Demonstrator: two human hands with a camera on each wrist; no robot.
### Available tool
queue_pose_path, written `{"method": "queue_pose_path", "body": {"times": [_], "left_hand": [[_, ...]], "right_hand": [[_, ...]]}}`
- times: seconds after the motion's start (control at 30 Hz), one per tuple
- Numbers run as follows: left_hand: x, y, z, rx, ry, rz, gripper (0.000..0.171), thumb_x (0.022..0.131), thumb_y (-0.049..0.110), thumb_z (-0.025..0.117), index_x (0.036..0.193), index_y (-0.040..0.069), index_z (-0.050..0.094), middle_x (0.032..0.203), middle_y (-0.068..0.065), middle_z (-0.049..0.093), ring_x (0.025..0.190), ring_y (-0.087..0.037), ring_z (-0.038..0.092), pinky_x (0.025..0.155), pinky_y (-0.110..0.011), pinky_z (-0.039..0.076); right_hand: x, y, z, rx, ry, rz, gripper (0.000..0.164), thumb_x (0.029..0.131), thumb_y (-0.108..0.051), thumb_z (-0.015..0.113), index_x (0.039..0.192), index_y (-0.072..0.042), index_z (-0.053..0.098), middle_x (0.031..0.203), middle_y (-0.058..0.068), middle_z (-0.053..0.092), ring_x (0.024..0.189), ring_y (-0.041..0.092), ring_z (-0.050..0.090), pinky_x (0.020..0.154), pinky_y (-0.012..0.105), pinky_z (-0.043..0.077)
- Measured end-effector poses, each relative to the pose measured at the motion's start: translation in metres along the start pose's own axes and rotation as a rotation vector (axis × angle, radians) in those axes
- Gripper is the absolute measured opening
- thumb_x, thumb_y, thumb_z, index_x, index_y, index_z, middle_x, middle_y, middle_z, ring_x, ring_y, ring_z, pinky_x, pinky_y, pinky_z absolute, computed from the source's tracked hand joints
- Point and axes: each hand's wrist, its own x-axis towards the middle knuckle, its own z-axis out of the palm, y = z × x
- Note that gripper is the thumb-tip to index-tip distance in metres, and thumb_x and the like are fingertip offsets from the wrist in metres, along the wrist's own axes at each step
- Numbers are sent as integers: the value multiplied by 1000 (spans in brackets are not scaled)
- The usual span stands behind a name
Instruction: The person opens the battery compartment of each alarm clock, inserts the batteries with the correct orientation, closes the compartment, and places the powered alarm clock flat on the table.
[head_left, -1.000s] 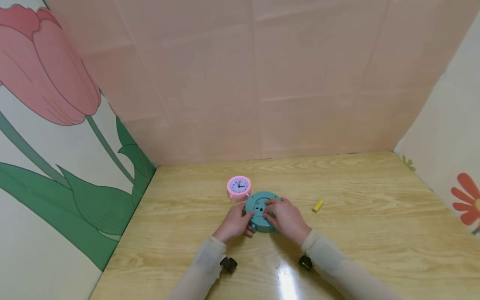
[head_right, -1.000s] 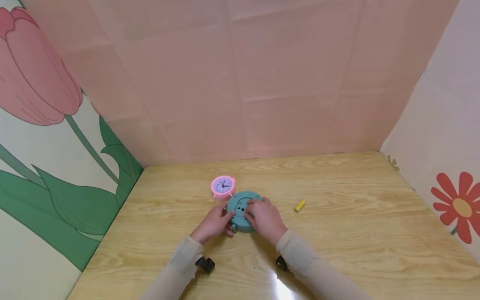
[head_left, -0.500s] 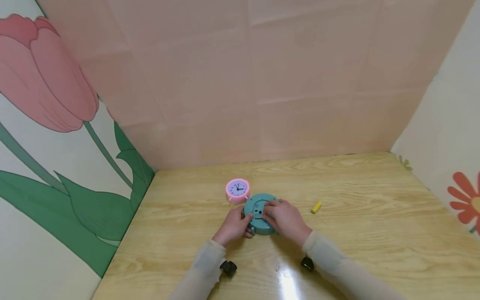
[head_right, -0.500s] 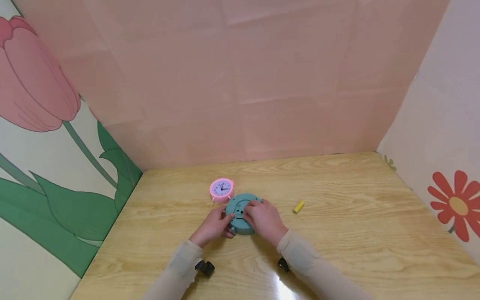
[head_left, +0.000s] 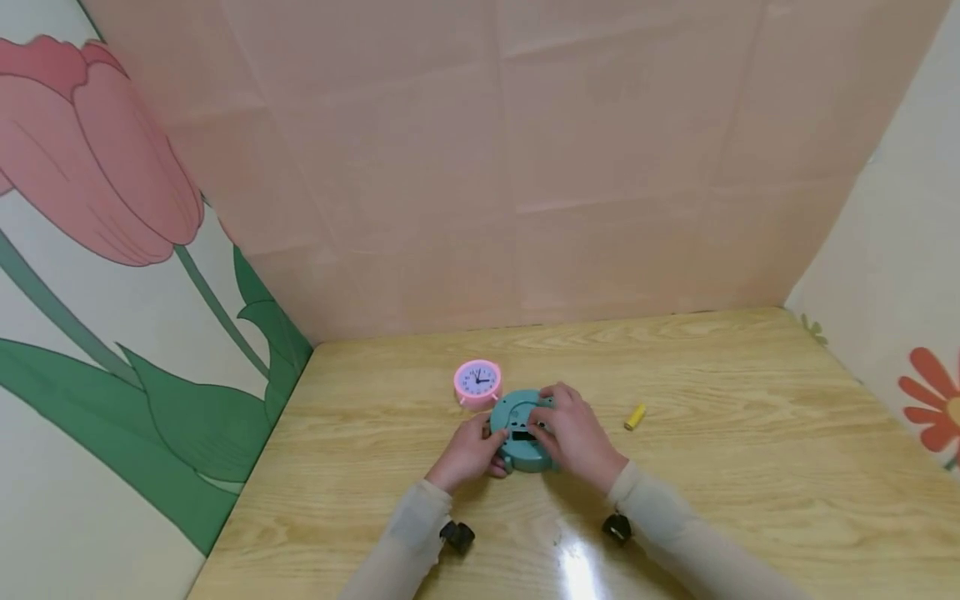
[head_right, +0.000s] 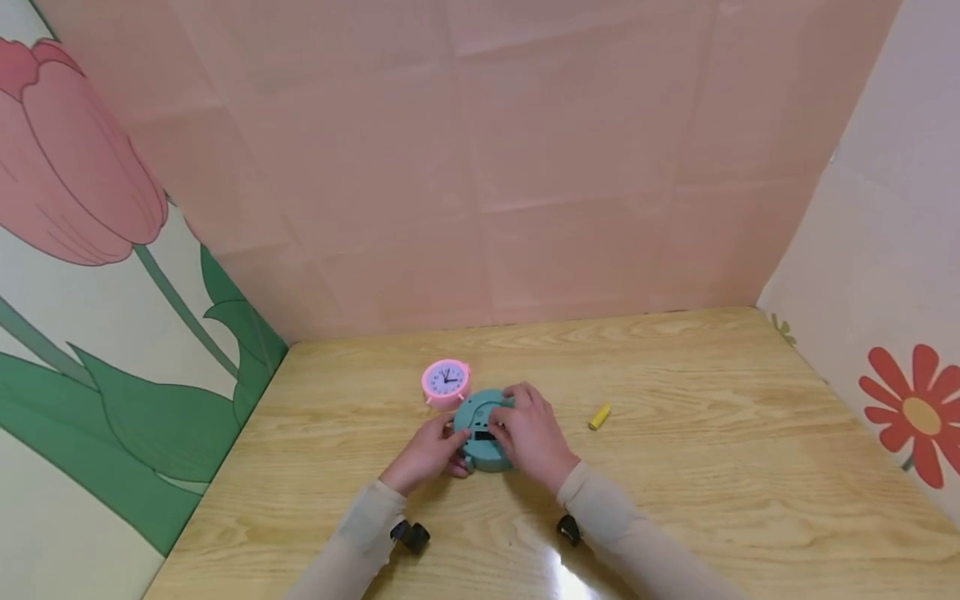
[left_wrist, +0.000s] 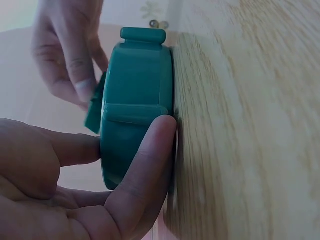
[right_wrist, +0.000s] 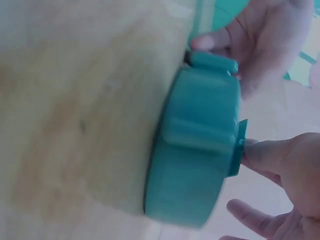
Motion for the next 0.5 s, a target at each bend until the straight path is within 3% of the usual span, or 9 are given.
{"method": "queue_pose_path", "body": {"times": [0.2, 0.33, 0.5], "left_hand": [[0, 1, 0, 3, 9, -23, 45, 105, 20, 54, 144, -1, 44, 89, -15, 64, 69, -27, 69, 64, -38, 65], [0, 2, -1, 1, 11, -30, 45, 105, 21, 53, 143, 0, 45, 91, -16, 63, 71, -27, 69, 65, -37, 65], [-3, 2, -1, -2, 2, -39, 45, 104, 20, 55, 143, 1, 45, 94, -16, 62, 74, -29, 69, 66, -38, 65]], "right_hand": [[4, 16, -17, 42, 63, 36, 5, 93, -17, 73, 94, -13, 75, 125, 23, 59, 119, 45, 53, 95, 65, 50], [7, 35, -23, 18, 107, 73, 6, 93, -15, 72, 93, -10, 75, 120, 26, 60, 112, 48, 55, 87, 66, 52], [5, 52, -27, -36, 47, 148, 6, 92, -13, 72, 90, -8, 75, 111, 25, 63, 102, 47, 58, 79, 63, 54]]}}
